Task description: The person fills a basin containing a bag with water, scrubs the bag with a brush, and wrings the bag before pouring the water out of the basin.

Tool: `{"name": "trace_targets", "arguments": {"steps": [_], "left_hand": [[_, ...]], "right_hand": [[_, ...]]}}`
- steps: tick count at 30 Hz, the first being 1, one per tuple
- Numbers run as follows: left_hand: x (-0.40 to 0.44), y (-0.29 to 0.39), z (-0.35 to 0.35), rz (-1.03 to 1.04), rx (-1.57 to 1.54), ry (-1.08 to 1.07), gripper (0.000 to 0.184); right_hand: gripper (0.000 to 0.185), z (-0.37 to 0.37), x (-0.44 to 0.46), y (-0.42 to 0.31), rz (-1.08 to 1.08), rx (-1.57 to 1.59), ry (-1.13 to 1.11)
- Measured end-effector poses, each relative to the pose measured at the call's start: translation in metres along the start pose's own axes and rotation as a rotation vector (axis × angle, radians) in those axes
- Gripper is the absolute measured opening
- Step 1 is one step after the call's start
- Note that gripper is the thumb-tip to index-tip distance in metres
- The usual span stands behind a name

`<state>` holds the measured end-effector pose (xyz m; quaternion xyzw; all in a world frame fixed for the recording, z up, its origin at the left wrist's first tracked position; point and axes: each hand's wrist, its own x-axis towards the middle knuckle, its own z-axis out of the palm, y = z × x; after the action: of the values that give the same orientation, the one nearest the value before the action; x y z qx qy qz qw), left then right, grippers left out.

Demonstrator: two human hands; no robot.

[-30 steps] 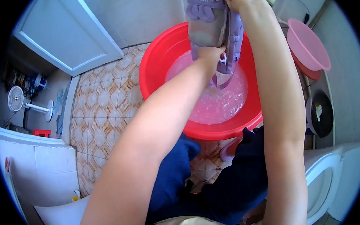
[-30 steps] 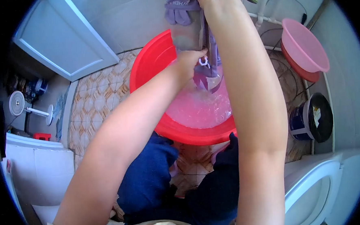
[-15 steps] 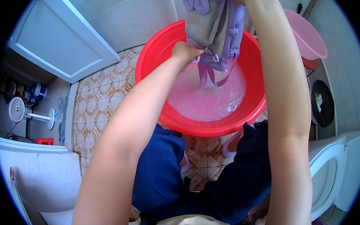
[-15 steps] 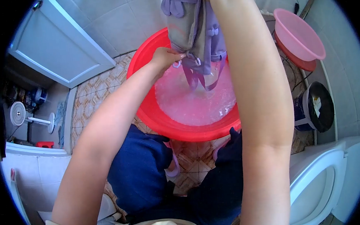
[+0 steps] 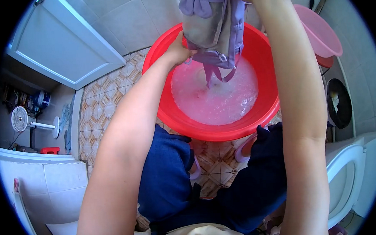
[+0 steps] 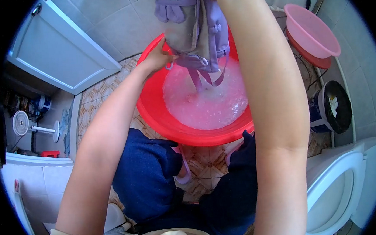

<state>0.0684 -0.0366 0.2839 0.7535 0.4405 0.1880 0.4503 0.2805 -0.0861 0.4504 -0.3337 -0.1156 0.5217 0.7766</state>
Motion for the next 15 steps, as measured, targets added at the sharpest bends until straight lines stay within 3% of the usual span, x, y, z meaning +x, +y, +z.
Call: {"name": "trace_targets", "arguments": {"steps": [2, 4, 5, 7, 9, 13, 15], "left_hand": [[0.001, -0.005, -0.004, -0.044, 0.011, -0.015, 0.083], [0.014, -0.026, -0.007, -0.032, 0.341, 0.113, 0.070], [0.015, -0.032, -0.011, -0.035, 0.341, 0.115, 0.070], [0.009, -0.029, -0.019, -0.051, 0.528, 0.121, 0.050], [0.000, -0.019, -0.023, -0.072, 0.619, 0.090, 0.042], [-0.011, -0.015, -0.022, -0.035, 0.831, 0.009, 0.029], [-0.016, -0.009, -0.023, -0.050, 0.864, 0.001, 0.028]], "right_hand": [[0.013, -0.005, 0.005, 0.002, 0.004, -0.028, -0.101], [0.012, -0.009, 0.012, 0.001, 0.011, -0.051, -0.091], [0.012, -0.011, 0.015, 0.001, 0.016, -0.076, -0.081], [0.012, -0.023, 0.034, -0.003, 0.035, -0.071, -0.126], [0.013, -0.026, 0.036, -0.003, 0.053, -0.065, -0.168], [0.011, -0.026, 0.023, -0.005, 0.084, -0.201, -0.190], [0.007, -0.028, 0.022, -0.007, 0.097, -0.508, -0.236]]}}
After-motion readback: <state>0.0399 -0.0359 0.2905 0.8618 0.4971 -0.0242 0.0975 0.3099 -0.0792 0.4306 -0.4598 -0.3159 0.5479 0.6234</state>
